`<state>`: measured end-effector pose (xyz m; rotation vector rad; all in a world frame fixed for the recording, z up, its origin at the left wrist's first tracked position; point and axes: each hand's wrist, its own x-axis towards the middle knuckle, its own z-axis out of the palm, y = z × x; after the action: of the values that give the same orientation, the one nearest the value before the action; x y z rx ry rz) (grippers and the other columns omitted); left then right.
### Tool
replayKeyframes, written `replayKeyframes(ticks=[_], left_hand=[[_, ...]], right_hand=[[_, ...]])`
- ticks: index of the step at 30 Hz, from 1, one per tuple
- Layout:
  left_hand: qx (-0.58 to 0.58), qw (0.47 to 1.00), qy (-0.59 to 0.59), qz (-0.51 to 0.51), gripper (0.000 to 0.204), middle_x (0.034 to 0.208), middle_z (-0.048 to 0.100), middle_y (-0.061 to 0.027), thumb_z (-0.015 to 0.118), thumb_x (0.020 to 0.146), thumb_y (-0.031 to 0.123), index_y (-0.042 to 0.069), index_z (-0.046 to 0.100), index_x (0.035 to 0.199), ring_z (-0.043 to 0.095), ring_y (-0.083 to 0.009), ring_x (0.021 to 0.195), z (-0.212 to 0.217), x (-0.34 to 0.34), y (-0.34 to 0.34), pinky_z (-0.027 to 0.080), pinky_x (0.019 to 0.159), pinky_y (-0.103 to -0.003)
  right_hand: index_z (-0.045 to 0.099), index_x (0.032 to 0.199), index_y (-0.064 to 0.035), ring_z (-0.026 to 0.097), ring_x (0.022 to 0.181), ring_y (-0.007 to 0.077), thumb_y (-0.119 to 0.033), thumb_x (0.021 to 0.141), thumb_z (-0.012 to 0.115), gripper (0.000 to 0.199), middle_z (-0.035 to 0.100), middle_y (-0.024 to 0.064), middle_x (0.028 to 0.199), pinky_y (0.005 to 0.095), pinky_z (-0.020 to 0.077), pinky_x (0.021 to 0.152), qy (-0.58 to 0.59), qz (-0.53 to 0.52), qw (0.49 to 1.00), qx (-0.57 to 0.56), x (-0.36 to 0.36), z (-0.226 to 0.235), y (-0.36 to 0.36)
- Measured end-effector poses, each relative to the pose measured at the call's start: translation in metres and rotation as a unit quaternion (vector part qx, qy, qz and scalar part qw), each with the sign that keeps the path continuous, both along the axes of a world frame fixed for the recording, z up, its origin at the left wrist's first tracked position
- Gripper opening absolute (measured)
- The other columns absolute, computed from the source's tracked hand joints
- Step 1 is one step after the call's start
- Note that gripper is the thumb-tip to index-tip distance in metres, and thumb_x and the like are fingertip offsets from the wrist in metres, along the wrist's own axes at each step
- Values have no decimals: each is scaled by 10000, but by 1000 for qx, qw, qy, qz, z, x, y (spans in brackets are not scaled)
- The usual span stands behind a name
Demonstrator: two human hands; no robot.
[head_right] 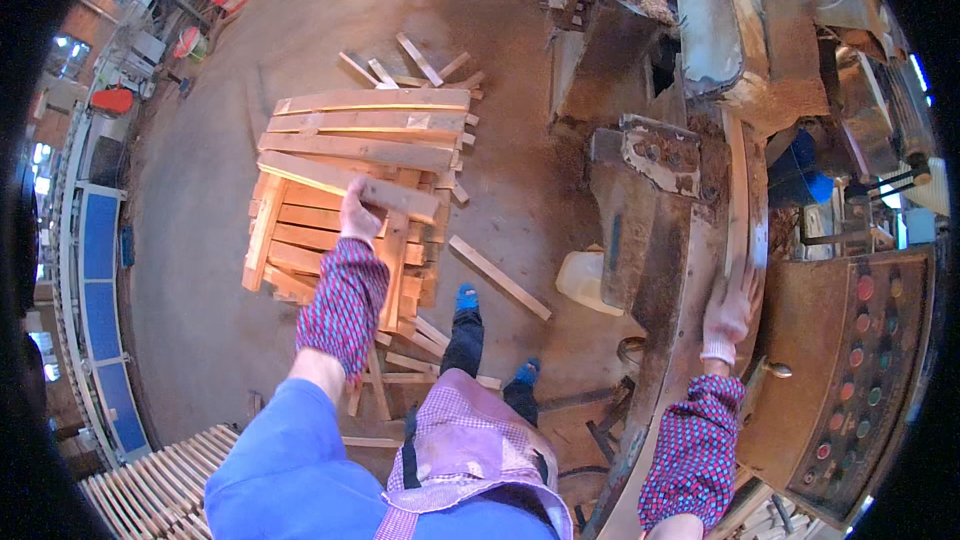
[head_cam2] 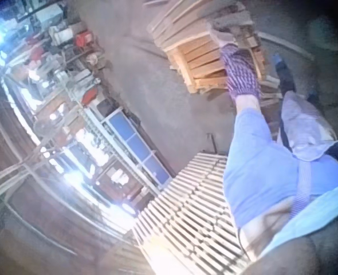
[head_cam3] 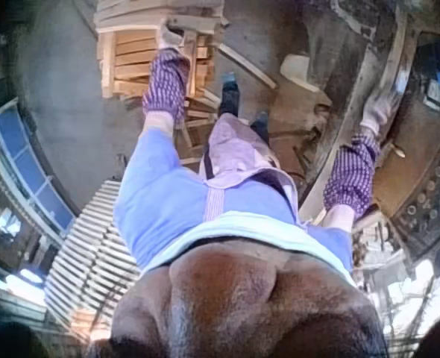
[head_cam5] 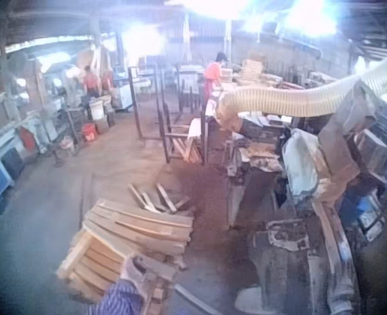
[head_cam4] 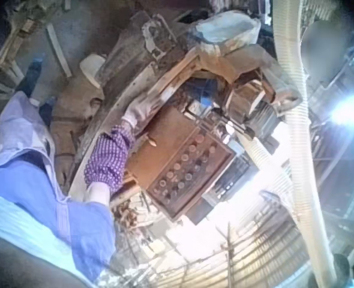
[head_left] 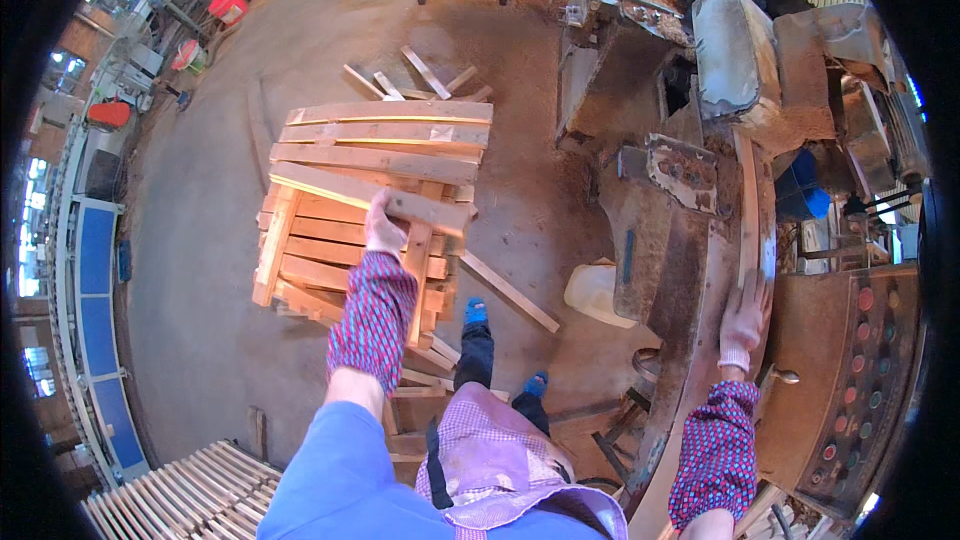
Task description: The person picks up wood boards one at a time and feeds them into a woodworking machine, then collects and stacks the processed boards on the floor and later picks up the entire stack.
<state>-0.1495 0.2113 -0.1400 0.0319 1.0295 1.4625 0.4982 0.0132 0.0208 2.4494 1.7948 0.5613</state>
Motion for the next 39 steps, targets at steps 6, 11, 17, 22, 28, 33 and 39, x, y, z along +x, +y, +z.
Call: replayKeyframes(ticks=[6, 11, 17, 22, 28, 33, 39], left_hand=[[70, 995, -43, -48, 341, 1069, 628, -110, 590, 917, 226, 14, 547, 1181, 627, -285, 1014, 117, 104, -146, 519, 928, -464], [26, 992, -104, -67, 373, 1056, 620, -120, 653, 892, 140, 63, 522, 1232, 646, -300, 955, 169, 224, -239, 557, 882, -458], [23, 977, -120, -173, 276, 914, 629, -47, 645, 957, 223, 97, 530, 1174, 650, -187, 781, 212, 347, -308, 572, 687, -346], [54, 968, -22, -245, 320, 804, 631, -43, 643, 963, 362, 88, 553, 1104, 635, -138, 708, 201, 393, -313, 559, 634, -303], [70, 953, -16, -293, 306, 897, 632, -49, 645, 962, 288, 67, 531, 1141, 642, -153, 744, 191, 388, -319, 592, 650, -331], [78, 959, -3, -271, 315, 953, 633, -63, 638, 966, 260, 69, 501, 1175, 649, -165, 760, 196, 374, -320, 612, 663, -346], [91, 973, 12, -211, 317, 969, 629, -76, 610, 983, 272, 69, 493, 1197, 640, -173, 790, 189, 361, -294, 590, 631, -347]], right_hand=[[501, 1421, -51, 470, 1352, 302, -108, 877, 682, 576, 527, 182, 1423, 386, 329, 1163, 618, 235, 750, -19, -225, 59, 15], [418, 1460, -61, 536, 1258, 388, -263, 789, 771, 785, 457, 232, 1456, 407, 503, 984, 472, 313, 800, -197, -279, 112, -70], [459, 1425, -18, 600, 1186, 385, -147, 836, 728, 660, 534, 243, 1381, 391, 519, 953, 527, 129, 839, -32, -194, 104, -227], [438, 1443, -19, 498, 1299, 411, -148, 859, 705, 655, 505, 259, 1408, 431, 422, 1071, 443, -67, 894, 17, -161, 94, -334], [442, 1431, -19, 401, 1357, 413, -227, 924, 579, 564, 445, 228, 1458, 525, 294, 1152, 167, -16, 986, -1, -87, 34, -249], [489, 1402, -92, 495, 1271, 346, -278, 946, 538, 495, 511, 136, 1420, 475, 359, 1103, 78, 30, 994, 75, -4, 11, -54], [394, 1477, -36, 447, 1351, 367, -292, 911, 656, 674, 441, 217, 1481, 404, 354, 1134, 491, 153, 854, 79, -64, 19, -68]])
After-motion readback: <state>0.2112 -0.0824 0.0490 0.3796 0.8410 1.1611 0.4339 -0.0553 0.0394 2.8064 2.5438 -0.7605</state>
